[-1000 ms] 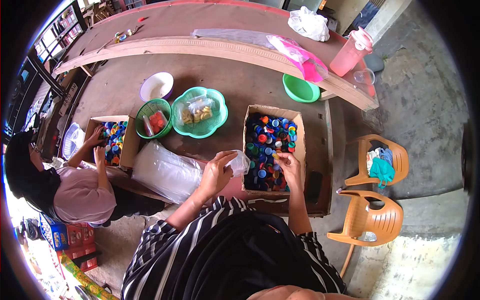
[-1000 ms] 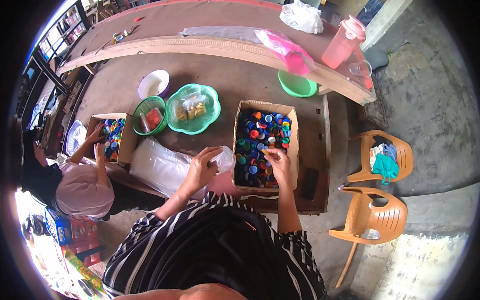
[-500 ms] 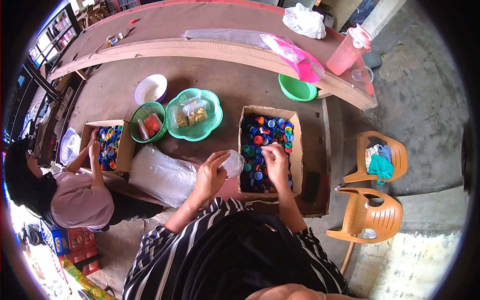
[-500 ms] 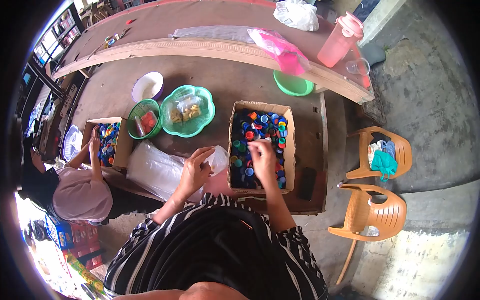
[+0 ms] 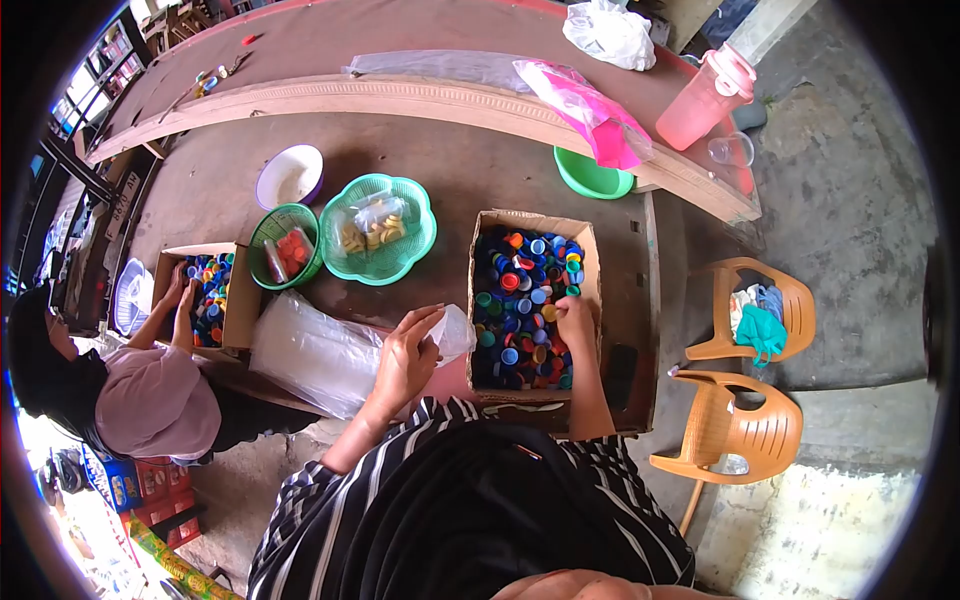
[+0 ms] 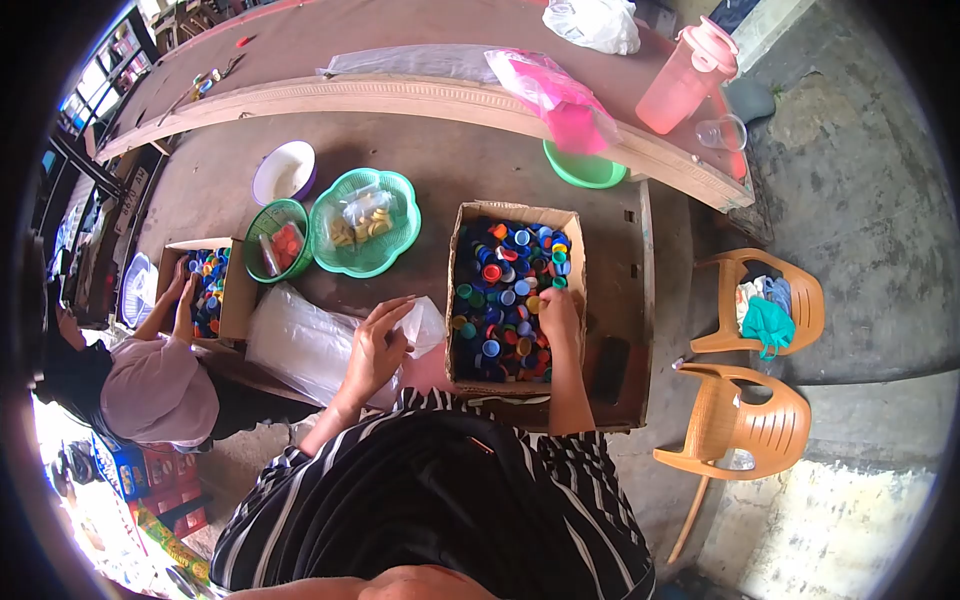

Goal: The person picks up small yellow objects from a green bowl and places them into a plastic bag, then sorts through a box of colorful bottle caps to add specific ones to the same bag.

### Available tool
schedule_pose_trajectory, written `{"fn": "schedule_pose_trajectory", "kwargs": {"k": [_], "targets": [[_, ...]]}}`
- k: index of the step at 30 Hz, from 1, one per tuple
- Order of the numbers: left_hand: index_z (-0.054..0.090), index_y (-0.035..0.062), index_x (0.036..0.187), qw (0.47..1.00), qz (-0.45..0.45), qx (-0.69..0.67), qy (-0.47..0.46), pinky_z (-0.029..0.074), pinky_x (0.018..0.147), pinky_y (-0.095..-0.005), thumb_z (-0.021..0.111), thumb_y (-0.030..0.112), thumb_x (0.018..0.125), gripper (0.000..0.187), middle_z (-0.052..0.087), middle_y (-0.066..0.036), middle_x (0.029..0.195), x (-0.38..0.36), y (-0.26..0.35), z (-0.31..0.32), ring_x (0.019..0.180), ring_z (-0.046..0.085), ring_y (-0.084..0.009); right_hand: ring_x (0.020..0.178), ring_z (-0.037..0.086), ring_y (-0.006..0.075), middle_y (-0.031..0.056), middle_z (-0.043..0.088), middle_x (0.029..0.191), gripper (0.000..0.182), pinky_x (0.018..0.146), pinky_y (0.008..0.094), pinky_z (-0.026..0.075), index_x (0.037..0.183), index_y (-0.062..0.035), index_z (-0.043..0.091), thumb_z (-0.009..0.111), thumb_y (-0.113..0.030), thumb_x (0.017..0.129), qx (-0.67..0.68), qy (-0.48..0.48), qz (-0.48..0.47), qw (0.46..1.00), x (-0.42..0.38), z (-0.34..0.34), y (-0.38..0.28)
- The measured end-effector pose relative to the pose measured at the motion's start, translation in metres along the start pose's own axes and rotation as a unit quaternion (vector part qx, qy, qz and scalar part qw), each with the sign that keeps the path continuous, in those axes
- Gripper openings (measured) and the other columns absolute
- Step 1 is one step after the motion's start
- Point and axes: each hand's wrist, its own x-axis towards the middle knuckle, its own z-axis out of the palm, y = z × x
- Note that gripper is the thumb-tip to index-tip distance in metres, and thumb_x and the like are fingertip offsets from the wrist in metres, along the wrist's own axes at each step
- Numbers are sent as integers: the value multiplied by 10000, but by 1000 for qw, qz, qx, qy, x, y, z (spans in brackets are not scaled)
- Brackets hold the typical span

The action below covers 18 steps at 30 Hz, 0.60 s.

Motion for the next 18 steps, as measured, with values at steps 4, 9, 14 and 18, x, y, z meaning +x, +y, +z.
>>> {"fn": "schedule_pose_trajectory", "kwargs": {"k": [4,9,14,18], "targets": [[625,-52,1223,1000,-17,-5,-2,575,685,-338,487,-73,814,432,629,-168,1272,1,4,-1,761,721,-256,1021,616,390,176,631,1077,288,869,460,508,1065,-50,631,724,-114,800,-54,-15,52,997,-19,2,-28],[625,-49,1222,1000,-1,3,-3,572,683,-342,489,-74,816,429,629,-169,1274,2,4,-1,751,719,-256,943,676,319,148,662,1090,470,811,407,544,1148,-39,578,818,-149,759,15,-17,29,999,-17,19,4],[628,-43,1220,1000,8,12,-2,563,722,-362,509,-79,802,436,627,-177,1269,-2,-1,2,807,712,-298,907,680,209,110,682,1001,424,788,345,547,1104,-20,581,829,-171,794,272,-2,51,961,-36,-28,-44],[624,-32,1234,1000,7,-3,-5,550,796,-391,521,-68,799,449,616,-184,1284,-4,7,1,922,690,-347,910,651,202,107,669,1048,407,812,339,530,1106,-22,559,815,-74,793,310,64,-79,945,-66,-52,-123]]}}
